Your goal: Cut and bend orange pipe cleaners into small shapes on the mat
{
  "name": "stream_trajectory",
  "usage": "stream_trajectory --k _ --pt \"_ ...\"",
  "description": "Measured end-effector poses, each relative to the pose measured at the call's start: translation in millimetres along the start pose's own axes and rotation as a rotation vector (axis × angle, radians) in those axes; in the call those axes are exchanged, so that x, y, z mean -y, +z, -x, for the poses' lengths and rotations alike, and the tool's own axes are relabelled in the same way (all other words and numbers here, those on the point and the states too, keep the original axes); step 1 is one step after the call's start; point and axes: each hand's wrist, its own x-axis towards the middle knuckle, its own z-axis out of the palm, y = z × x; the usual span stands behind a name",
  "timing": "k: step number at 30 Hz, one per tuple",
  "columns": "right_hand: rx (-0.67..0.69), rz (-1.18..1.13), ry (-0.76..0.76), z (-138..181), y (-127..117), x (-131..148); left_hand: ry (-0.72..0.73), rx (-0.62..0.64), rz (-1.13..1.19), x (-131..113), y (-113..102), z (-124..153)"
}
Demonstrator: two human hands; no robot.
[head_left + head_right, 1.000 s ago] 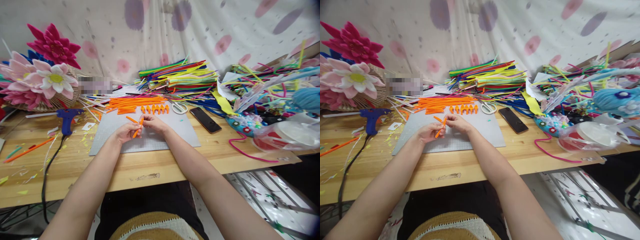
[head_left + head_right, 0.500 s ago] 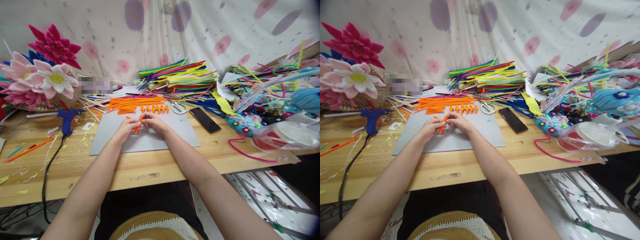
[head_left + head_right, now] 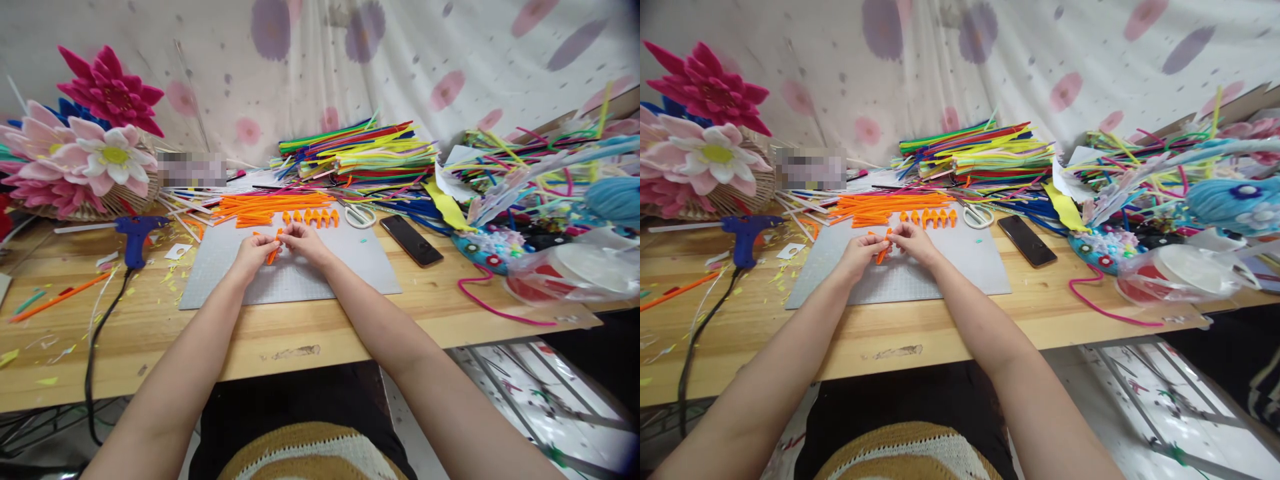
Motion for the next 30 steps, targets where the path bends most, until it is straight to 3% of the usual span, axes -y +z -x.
stream_trajectory --k 10,16,19,30 --pt "0.059 0.022 0.004 1.7 -1.3 5.4 0.039 0.006 -0.069 3.3 -0.9 -1.4" --pt "0.051 0.056 -0.052 0.3 -1.2 5.4 -0.265 0.156 0.089 -2.3 -6.8 -0.3" --pt "0.040 0.071 -0.067 1.5 -2.4 7.1 -0.333 0.212 0.217 -5.0 -8.6 0.5" --pt "-0.037 0.060 -0.061 -2.9 1.0 1.5 -0.295 0.125 0.321 -1.1 -3.4 -2.3"
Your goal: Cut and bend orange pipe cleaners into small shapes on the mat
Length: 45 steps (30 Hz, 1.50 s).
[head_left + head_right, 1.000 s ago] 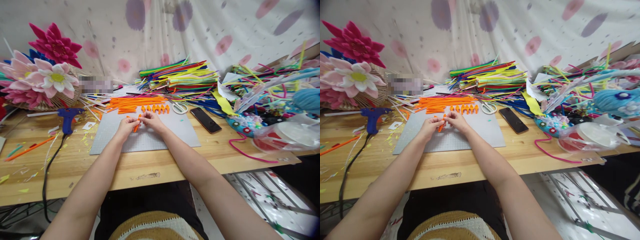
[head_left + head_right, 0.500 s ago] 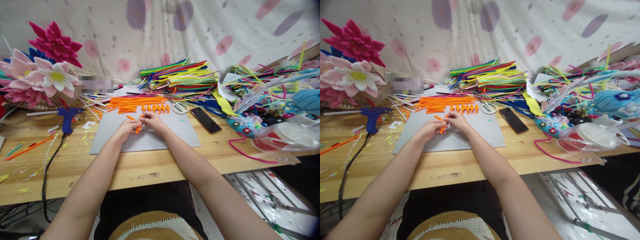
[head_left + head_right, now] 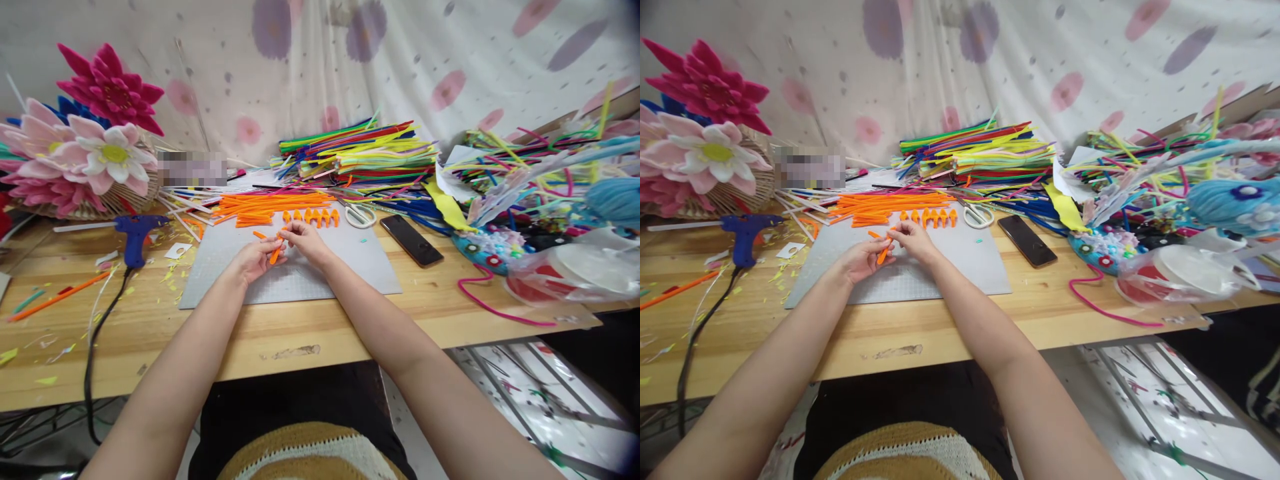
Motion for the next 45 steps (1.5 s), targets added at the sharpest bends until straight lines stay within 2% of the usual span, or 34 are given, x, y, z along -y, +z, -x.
stream_trajectory --k 6,9,13,16,19,22,26,31,34,38,41,45 --pt "-0.123 0.141 -0.005 -2.4 2.9 -2.7 0.225 -0.139 -0.112 8.3 9.7 -0.7" --pt "-0.138 0.146 0.022 -2.6 3.7 -2.9 0.295 -0.195 -0.127 10.7 13.5 0.1" --pt "-0.052 0.054 0.106 -1.9 0.6 -2.0 0.304 -0.239 -0.168 11.6 13.8 0.2" --pt "0.054 0.091 0.121 -2.4 -4.3 -1.6 0.296 -0.253 -0.247 13.4 12.3 -1.6" --pt "0.106 0.262 -0.001 -3.6 -7.6 -2.0 0.289 -0.264 -0.313 15.4 11.1 -3.9" --pt "0.090 0.429 -0.170 -3.1 -8.0 -2.7 0.282 -0.270 -0.321 15.6 10.9 -4.9" --pt "0.081 0.541 -0.356 0.9 -6.0 -1.9 0.276 -0.299 -0.268 13.6 11.7 -3.9" --pt "-0.019 0.569 -0.418 2.9 -1.3 1.1 0.225 -0.318 -0.157 10.1 12.7 -1.6" --pt "-0.096 0.472 -0.347 0.3 1.1 -1.4 0.191 -0.267 -0.033 7.7 11.8 -1.4" --pt "-0.160 0.276 -0.130 -3.5 1.9 -7.7 0.169 -0.189 0.074 6.8 10.6 -2.3" --pt "-0.136 0.141 0.002 -4.0 1.2 -7.6 0.197 -0.178 0.074 8.4 10.7 -2.5" --pt "-0.055 0.028 0.145 -2.6 -2.0 -1.7 0.305 -0.173 -0.029 11.1 10.5 -2.0"
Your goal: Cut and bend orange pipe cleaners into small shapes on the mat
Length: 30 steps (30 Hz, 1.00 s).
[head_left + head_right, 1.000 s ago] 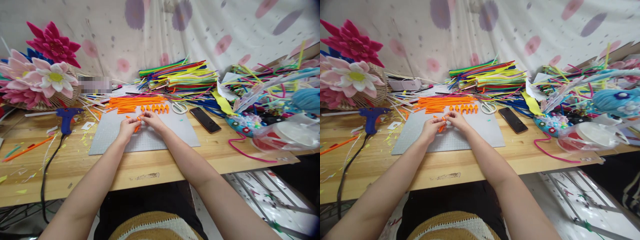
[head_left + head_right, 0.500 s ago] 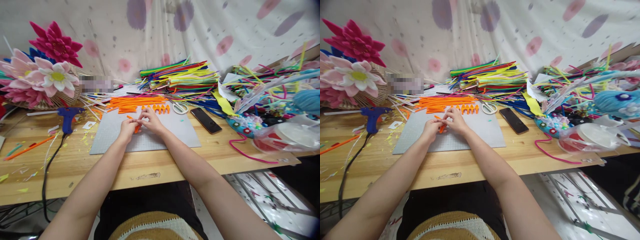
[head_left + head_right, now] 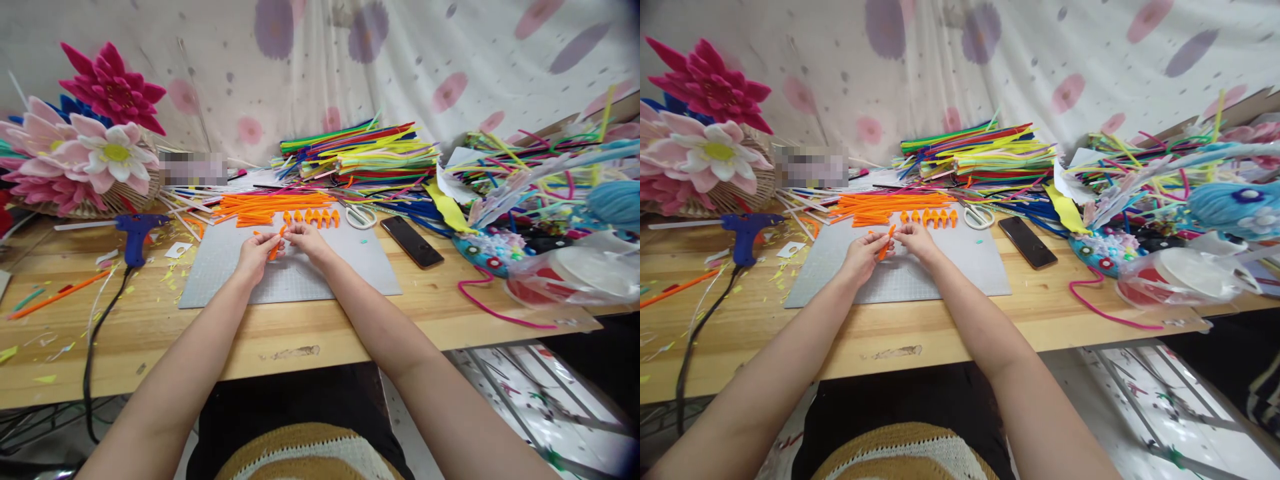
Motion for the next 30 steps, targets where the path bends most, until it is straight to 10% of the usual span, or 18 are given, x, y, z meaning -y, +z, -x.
stream_trajectory --k 14,30 --pt "0.257 0.164 -0.132 3.1 -7.1 -3.4 0.111 0.006 -0.354 1.7 -6.9 -5.7" --pt "-0.168 0.248 -0.241 6.0 16.9 -8.3 -0.061 -0.087 0.196 -3.3 3.7 -1.8"
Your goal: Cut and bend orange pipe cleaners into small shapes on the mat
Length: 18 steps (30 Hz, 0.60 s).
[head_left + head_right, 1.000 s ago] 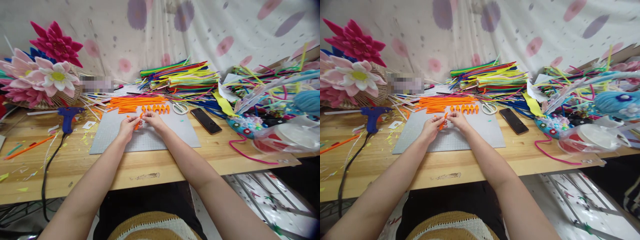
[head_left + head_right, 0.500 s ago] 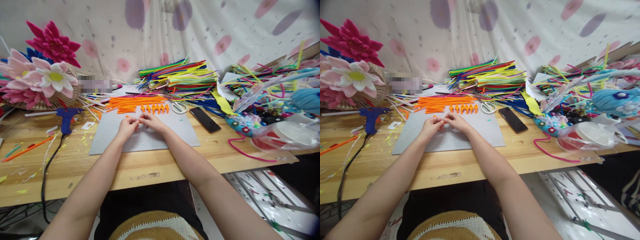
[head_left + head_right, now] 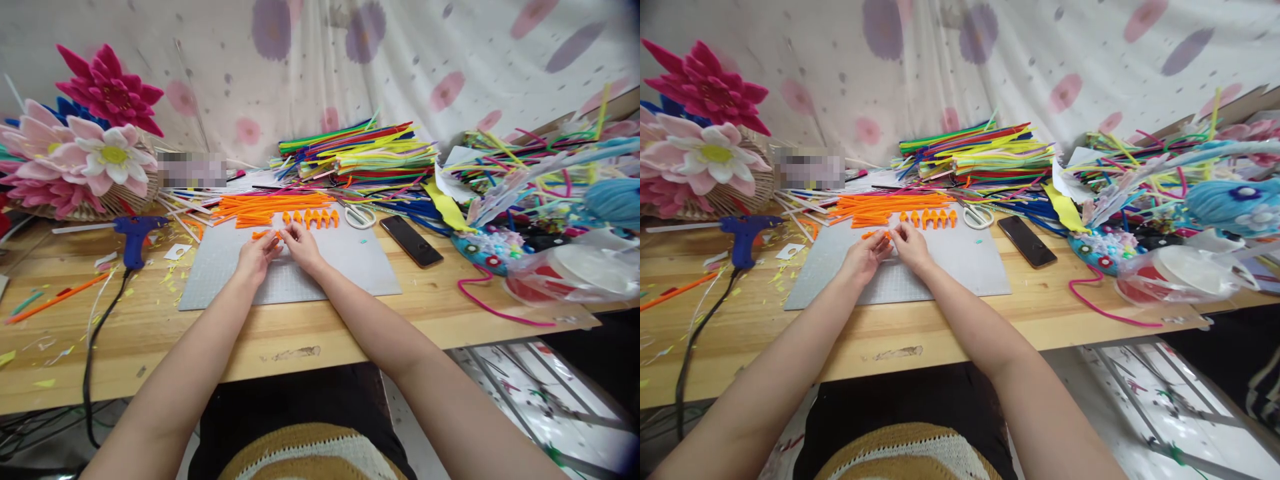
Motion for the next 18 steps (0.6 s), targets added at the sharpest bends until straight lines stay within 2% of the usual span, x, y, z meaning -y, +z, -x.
stream_trajectory --k 4,7,10,13,16,18 --pt "-0.042 -0.026 0.011 3.6 5.6 2.2 0.025 0.004 -0.016 4.4 2.1 0.6" --pt "-0.053 -0.024 0.060 3.6 8.1 -1.0 0.149 -0.016 -0.148 10.9 1.3 -1.7" --pt "0.023 -0.033 0.131 0.4 6.9 -6.6 0.299 -0.070 -0.331 17.2 -4.3 -10.4" --pt "0.069 -0.036 0.175 -4.0 0.8 -8.9 0.370 -0.051 -0.537 18.8 -13.4 -21.3" --pt "0.091 -0.074 0.133 -6.9 -8.2 -6.2 0.384 0.013 -0.718 14.4 -19.9 -25.2" --pt "0.192 -0.136 0.116 -7.4 -13.4 -3.2 0.402 0.083 -0.845 9.2 -20.8 -21.4"
